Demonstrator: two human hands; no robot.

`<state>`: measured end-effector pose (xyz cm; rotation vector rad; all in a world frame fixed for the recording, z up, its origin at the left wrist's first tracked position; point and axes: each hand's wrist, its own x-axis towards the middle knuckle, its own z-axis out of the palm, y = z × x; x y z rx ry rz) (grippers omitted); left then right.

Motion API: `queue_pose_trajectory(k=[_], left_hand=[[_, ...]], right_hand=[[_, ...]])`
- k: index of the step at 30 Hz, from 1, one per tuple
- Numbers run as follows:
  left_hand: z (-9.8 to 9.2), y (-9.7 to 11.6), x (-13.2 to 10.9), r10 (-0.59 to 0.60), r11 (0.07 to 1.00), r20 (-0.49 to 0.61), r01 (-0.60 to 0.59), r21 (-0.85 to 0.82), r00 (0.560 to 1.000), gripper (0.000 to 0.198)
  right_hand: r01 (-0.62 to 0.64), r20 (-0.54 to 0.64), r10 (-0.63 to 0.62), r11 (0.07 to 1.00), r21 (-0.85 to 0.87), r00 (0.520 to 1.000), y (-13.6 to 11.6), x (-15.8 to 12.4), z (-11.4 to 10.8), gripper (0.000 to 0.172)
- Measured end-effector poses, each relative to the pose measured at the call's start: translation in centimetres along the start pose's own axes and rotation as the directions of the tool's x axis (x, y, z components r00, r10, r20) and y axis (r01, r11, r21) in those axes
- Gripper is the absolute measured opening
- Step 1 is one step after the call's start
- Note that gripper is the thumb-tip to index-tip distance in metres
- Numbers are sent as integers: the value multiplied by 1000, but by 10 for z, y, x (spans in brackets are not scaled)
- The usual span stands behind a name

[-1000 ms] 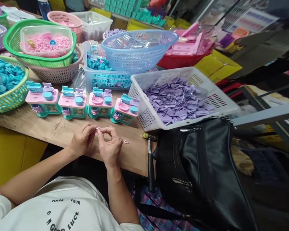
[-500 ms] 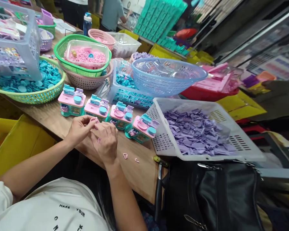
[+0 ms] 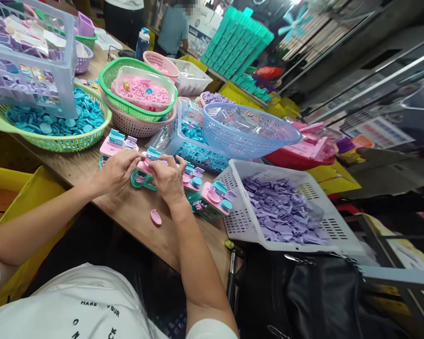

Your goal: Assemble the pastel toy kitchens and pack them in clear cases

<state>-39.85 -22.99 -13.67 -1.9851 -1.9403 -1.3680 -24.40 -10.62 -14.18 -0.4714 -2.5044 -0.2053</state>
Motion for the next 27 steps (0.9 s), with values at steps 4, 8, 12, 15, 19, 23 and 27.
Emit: queue_pose_trajectory(k=[4, 8, 12, 15, 19, 23, 27], left_hand=[[3, -3, 1, 114, 980, 132, -133, 149, 985, 33], [4, -4, 4, 97, 968, 188, -136, 212, 977, 29], [4, -2, 8, 62, 952, 266, -136, 273, 962, 26], [8, 1, 8, 11, 939, 306, -116, 325, 952, 27], [13, 8, 8, -25, 935, 329, -95, 343, 944, 29], [13, 10, 13, -57, 931, 334, -70, 357, 941, 30], [10, 11, 5, 12, 959, 224, -75, 274, 975, 30]], right_hand=[[74, 52, -71, 995, -67, 996, -2, 0, -6, 21], [134, 109, -126, 988, -72, 986, -1, 6, -16, 22], [111, 152, -107, 994, -16, 982, -7, 9, -23, 25], [98, 156, -94, 995, -19, 983, -15, 5, -22, 28], [18, 132, -18, 1000, -4, 991, -25, -1, -14, 28], [-115, 189, 100, 991, 71, 977, -23, 3, -15, 25], [-136, 153, 105, 969, 205, 983, 2, -19, -41, 22]])
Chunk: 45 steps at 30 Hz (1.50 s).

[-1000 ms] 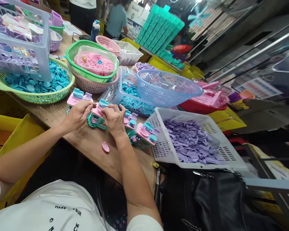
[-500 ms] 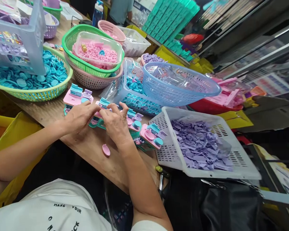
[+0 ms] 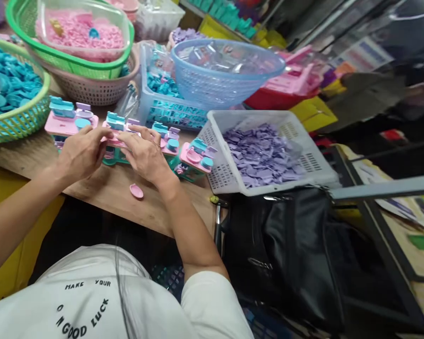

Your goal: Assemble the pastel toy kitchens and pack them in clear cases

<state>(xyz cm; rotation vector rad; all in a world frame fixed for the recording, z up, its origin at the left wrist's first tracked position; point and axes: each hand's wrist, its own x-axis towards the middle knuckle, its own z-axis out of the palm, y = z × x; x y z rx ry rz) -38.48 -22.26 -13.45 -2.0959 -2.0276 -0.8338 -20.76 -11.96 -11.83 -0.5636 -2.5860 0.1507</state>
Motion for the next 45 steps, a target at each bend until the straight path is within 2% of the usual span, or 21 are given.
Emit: queue_pose_trajectory(k=[1, 3, 5, 8, 9, 11, 14, 18, 21, 26, 29, 31, 34, 37, 40, 42, 45], left_hand=[[1, 2, -6, 19, 1000, -47, -20, -20, 999, 30], [8, 10, -21, 37, 998, -118, -43, -48, 992, 27], [19, 22, -35, -1, 998, -103, -7, -69, 995, 23], [40, 45, -43, -98, 992, 83, 103, -65, 992, 29], [47, 52, -43, -127, 988, 161, 138, -63, 979, 32], [57, 63, -38, -170, 978, 290, 196, -66, 942, 35], [64, 75, -33, -186, 972, 364, 226, -71, 913, 27], [64, 83, -37, -167, 966, 289, 216, -144, 942, 12], [63, 87, -41, -230, 891, 271, 314, -327, 935, 13], [65, 92, -42, -345, 649, 296, 454, -610, 891, 12], [66, 95, -43, -391, 534, 282, 466, -705, 876, 19], [67, 97, -44, -405, 436, 310, 480, -762, 860, 26], [69, 100, -44, -412, 219, 432, 548, -808, 802, 36], [72, 105, -41, -370, -51, 565, 591, -805, 737, 48], [72, 109, -37, -323, -252, 596, 540, -803, 735, 53], [68, 109, -34, -328, -330, 589, 494, -804, 739, 51], [58, 104, -30, -324, -375, 605, 488, -788, 727, 46]], right_hand=[[-35, -48, 36, 999, 28, 998, 7, -16, -8, 23], [-174, -143, 184, 981, 82, 973, 21, -60, -20, 23], [-360, -162, 382, 921, 149, 910, 31, -111, -24, 22], [-564, -62, 598, 781, 270, 799, 37, -171, -19, 22], [-591, -26, 626, 749, 300, 780, 37, -182, -16, 23], [-596, 18, 624, 737, 320, 781, 35, -192, -12, 20], [-578, 45, 589, 770, 271, 807, 33, -186, -11, 11], [-632, 125, 621, 743, 219, 774, 32, -175, -16, 3], [-639, 163, 620, 761, 112, 767, 33, -171, -15, 10], [-573, 63, 581, 813, -102, 812, 31, -166, -3, 14], [-562, 18, 566, 822, -93, 824, 32, -164, 6, 9], [-549, 13, 550, 834, -51, 835, 34, -163, 9, 7], [-524, 4, 524, 852, 20, 852, 36, -157, 11, 10], [-475, -97, 488, 870, 136, 867, 24, -144, 9, 14], [-389, -234, 420, 906, 168, 877, 3, -126, 12, 21], [-335, -288, 354, 935, 113, 890, -9, -117, 17, 25], [-271, -329, 285, 958, 90, 900, -18, -111, 23, 29]])
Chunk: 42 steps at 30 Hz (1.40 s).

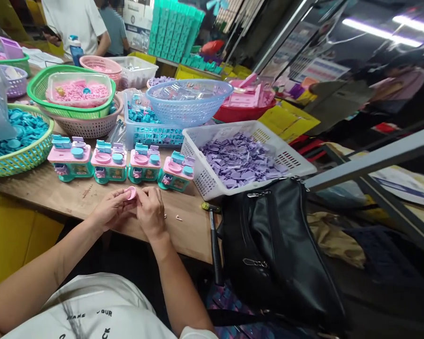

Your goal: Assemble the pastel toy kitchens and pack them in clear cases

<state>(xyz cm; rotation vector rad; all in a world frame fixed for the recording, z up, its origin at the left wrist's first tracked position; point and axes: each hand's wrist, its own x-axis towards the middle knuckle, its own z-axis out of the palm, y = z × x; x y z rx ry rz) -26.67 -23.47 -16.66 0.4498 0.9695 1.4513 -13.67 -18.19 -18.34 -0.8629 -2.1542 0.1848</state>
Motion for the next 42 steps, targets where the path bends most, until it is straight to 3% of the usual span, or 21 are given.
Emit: queue_pose_trajectory(k=[5, 11, 16, 20, 24, 27, 29, 31, 33, 37, 42], left_hand=[[-1, 12, -6, -47, 999, 10, 47, 6, 999, 51], [-5, 19, -9, -28, 993, 66, 20, 114, 997, 52], [-13, 22, -6, -54, 987, 58, 44, 153, 997, 57], [-18, 20, -3, -31, 984, 66, 19, 177, 997, 52], [-20, 17, -1, -6, 979, 40, -2, 204, 999, 50], [-21, 15, -1, 12, 960, 23, -18, 278, 1000, 49], [-20, 13, -1, 126, 896, -22, -105, 432, 992, 42], [-19, 9, -2, 284, 768, -40, -203, 607, 958, 33], [-16, 6, -4, 396, 646, -18, -264, 717, 918, 25], [-9, 4, -11, 514, 478, 32, -318, 819, 857, 16], [-11, 4, -14, 624, 213, 120, -316, 925, 772, 16]], right_hand=[[7, -2, -7, 985, 174, 1000, 2, 3, -8, 25], [-88, 128, 45, 933, 350, 991, 5, 10, -20, 21], [-278, 242, 163, 762, 585, 956, 8, 11, -10, 20], [-393, 343, 213, 665, 636, 915, 11, 13, -3, 17], [-390, 366, 190, 688, 612, 911, 12, 13, -6, 17], [-328, 270, 205, 750, 574, 941, 9, 10, -10, 15], [-303, 136, 275, 776, 553, 952, 3, 7, -11, 15], [-273, 19, 319, 777, 567, 948, -6, 4, -10, 13], [-214, -40, 287, 793, 571, 957, -16, 2, -7, 12], [-107, -123, 184, 877, 469, 975, -32, 1, 1, 12], [-39, -187, 129, 907, 420, 974, -35, 0, 5, 9]])
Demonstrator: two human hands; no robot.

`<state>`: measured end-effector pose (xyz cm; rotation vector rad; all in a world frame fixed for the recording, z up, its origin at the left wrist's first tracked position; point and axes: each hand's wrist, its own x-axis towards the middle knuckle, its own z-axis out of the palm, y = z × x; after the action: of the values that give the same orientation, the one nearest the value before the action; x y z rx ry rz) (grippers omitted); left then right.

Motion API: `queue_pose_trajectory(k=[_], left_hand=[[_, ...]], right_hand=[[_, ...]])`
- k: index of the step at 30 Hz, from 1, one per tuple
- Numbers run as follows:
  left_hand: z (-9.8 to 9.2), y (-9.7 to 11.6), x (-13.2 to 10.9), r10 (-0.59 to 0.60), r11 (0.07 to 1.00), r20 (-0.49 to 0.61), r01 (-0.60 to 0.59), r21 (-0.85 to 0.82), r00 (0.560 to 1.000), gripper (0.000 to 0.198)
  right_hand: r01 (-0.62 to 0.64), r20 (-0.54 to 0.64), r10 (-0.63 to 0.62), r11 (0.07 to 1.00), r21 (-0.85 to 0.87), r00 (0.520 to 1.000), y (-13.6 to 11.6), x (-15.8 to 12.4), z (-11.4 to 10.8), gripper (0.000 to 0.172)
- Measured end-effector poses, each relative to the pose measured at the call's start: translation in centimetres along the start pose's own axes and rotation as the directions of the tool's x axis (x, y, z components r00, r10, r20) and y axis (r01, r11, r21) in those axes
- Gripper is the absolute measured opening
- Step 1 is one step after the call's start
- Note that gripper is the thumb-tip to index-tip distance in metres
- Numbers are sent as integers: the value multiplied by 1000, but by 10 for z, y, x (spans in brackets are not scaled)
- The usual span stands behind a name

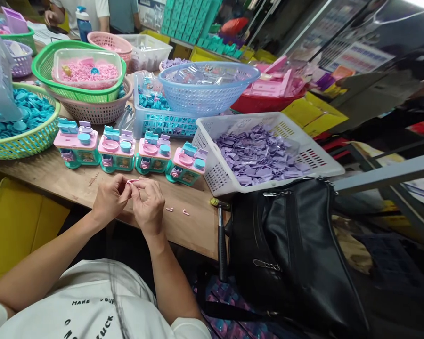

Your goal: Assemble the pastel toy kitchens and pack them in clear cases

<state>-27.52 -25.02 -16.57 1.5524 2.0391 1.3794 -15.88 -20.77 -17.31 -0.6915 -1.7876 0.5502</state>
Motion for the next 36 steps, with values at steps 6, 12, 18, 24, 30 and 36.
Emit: queue_pose_trajectory(k=[6, 12, 18, 24, 30, 36], left_hand=[[3, -9, -2, 114, 916, -22, -96, 389, 993, 17], [0, -13, -2, 184, 849, -23, -147, 507, 983, 23], [-9, -22, -2, 167, 832, 31, -157, 532, 986, 22], [-10, -30, -3, 91, 848, 80, -120, 516, 993, 22], [-42, -44, -2, -192, 957, -9, 190, 218, 981, 12], [-94, -51, 16, -406, 796, 129, 419, -437, 905, 26]], right_hand=[[85, -11, -88, 987, -135, 996, -2, -3, 5, 9], [80, 17, -79, 945, -317, 997, -12, -3, 16, 15], [-48, 145, 105, 935, -353, 984, -22, 3, 23, 18], [-122, 217, 200, 938, -325, 955, -13, 5, 32, 14], [-50, 335, 68, 997, -64, 940, -11, 4, 46, 12], [294, 453, -266, 956, 8, 851, -18, 23, 66, 26]])
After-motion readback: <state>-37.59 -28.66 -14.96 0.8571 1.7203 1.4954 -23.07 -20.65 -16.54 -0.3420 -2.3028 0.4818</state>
